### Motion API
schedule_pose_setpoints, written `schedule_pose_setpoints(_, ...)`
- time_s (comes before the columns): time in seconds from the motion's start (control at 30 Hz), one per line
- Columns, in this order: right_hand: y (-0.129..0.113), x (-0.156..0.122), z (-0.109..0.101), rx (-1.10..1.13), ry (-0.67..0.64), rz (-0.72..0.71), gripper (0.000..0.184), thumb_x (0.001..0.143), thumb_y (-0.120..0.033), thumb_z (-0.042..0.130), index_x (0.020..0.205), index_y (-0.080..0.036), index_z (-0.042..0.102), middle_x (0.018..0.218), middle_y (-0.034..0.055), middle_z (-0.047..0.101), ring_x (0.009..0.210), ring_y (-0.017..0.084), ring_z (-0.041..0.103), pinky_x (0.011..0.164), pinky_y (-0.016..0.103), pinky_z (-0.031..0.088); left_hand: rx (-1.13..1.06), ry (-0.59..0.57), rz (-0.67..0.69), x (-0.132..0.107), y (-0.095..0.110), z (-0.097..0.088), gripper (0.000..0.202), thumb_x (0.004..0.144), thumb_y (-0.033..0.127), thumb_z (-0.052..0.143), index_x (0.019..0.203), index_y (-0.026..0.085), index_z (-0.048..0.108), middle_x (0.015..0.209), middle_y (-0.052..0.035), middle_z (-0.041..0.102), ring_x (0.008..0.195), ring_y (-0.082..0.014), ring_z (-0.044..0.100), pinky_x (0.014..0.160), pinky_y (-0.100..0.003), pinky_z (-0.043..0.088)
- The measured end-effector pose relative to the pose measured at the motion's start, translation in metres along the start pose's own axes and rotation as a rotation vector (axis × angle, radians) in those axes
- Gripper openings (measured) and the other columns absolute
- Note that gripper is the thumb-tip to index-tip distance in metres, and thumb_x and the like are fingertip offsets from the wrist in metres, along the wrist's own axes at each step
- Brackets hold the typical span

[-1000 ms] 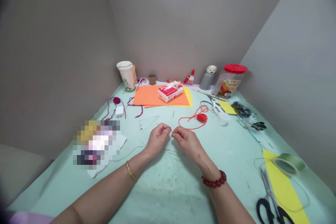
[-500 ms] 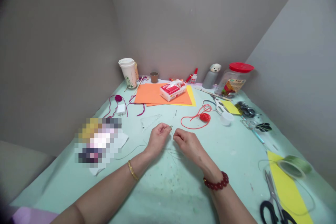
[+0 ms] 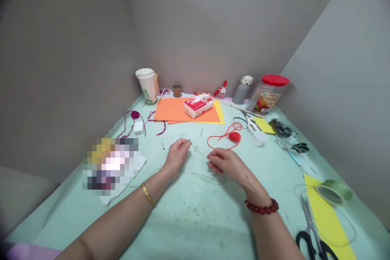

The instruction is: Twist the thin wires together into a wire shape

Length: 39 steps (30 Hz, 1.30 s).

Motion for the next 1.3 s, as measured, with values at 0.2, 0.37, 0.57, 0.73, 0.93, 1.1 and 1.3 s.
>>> schedule_pose_setpoints(0.2, -0.005, 0.001, -0.006, -0.092, 0.105, -0.074, 0.031, 0.077, -0.047, 0.054, 0.072, -0.017, 0.053, 0.063, 0.0004, 0.053, 0.055, 0.012, 0.045, 0.05, 0.023, 0.035, 0.007, -0.022, 0.011, -0.001, 0.0, 0.001, 0.023, 0.077, 0.039, 0.06, 0.074, 0.017, 0.054, 0.055, 0.0054, 0.04, 0.058, -0.0089, 0.037, 0.06, -0.022, 0.033)
schedule_pose_setpoints(0.37, -0.015, -0.011, -0.022, -0.182, 0.142, -0.115, 0.033, 0.079, -0.049, 0.055, 0.07, -0.017, 0.057, 0.067, 0.0012, 0.05, 0.062, 0.013, 0.043, 0.055, 0.024, 0.034, 0.01, -0.016, -0.005, -0.002, 0.001, 0.002, 0.022, 0.078, 0.038, 0.06, 0.074, 0.017, 0.054, 0.056, 0.0052, 0.041, 0.058, -0.0085, 0.037, 0.06, -0.022, 0.032)
schedule_pose_setpoints(0.57, -0.03, -0.018, -0.011, 0.222, 0.108, -0.25, 0.036, 0.086, -0.053, 0.056, 0.078, -0.018, 0.054, 0.079, 0.004, 0.053, 0.074, 0.015, 0.05, 0.066, 0.027, 0.043, 0.056, -0.02, -0.024, -0.002, -0.004, 0.003, 0.022, 0.077, 0.037, 0.059, 0.074, 0.016, 0.055, 0.06, 0.0045, 0.045, 0.057, -0.008, 0.035, 0.059, -0.023, 0.031)
schedule_pose_setpoints(0.73, -0.043, -0.009, 0.025, 0.48, 0.106, -0.407, 0.038, 0.087, -0.056, 0.05, 0.074, -0.021, 0.042, 0.079, 0.0038, 0.052, 0.086, 0.02, 0.054, 0.091, 0.037, 0.043, 0.113, -0.103, -0.023, -0.002, -0.008, 0.008, 0.023, 0.076, 0.038, 0.059, 0.073, 0.015, 0.056, 0.061, 0.0035, 0.049, 0.056, -0.0078, 0.034, 0.057, -0.023, 0.029)
schedule_pose_setpoints(0.93, -0.036, -0.004, 0.038, 0.524, 0.187, -0.384, 0.042, 0.088, -0.055, 0.051, 0.069, -0.02, 0.039, 0.061, -0.0045, 0.025, 0.055, 0.011, 0.028, 0.078, 0.031, 0.044, 0.13, -0.105, -0.028, -0.004, -0.008, 0.01, 0.023, 0.076, 0.037, 0.058, 0.071, 0.015, 0.054, 0.059, 0.0047, 0.044, 0.056, -0.008, 0.033, 0.056, -0.023, 0.028)
schedule_pose_setpoints(1.1, -0.026, -0.001, 0.04, 0.46, 0.139, -0.32, 0.045, 0.088, -0.059, 0.052, 0.07, -0.019, 0.039, 0.063, -0.0035, 0.029, 0.059, 0.011, 0.032, 0.07, 0.027, 0.042, 0.114, -0.059, -0.022, -0.005, -0.01, 0.009, 0.021, 0.076, 0.035, 0.057, 0.071, 0.016, 0.053, 0.059, 0.0054, 0.042, 0.056, -0.0078, 0.033, 0.055, -0.023, 0.028)
schedule_pose_setpoints(1.3, -0.037, -0.009, 0.03, 0.288, 0.114, -0.363, 0.041, 0.092, -0.055, 0.046, 0.073, -0.019, 0.044, 0.069, 0.0006, 0.044, 0.07, 0.014, 0.046, 0.079, 0.03, 0.044, 0.138, -0.076, 0.002, 0.0, -0.013, 0.007, 0.023, 0.076, 0.037, 0.057, 0.069, 0.015, 0.054, 0.059, 0.0048, 0.043, 0.056, -0.0081, 0.033, 0.056, -0.023, 0.027)
Point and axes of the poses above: each hand's wrist, its own x-axis towards the middle knuckle, its own z-axis out of the palm, y = z × x, the point moved 5 cm from there along x, towards the middle knuckle
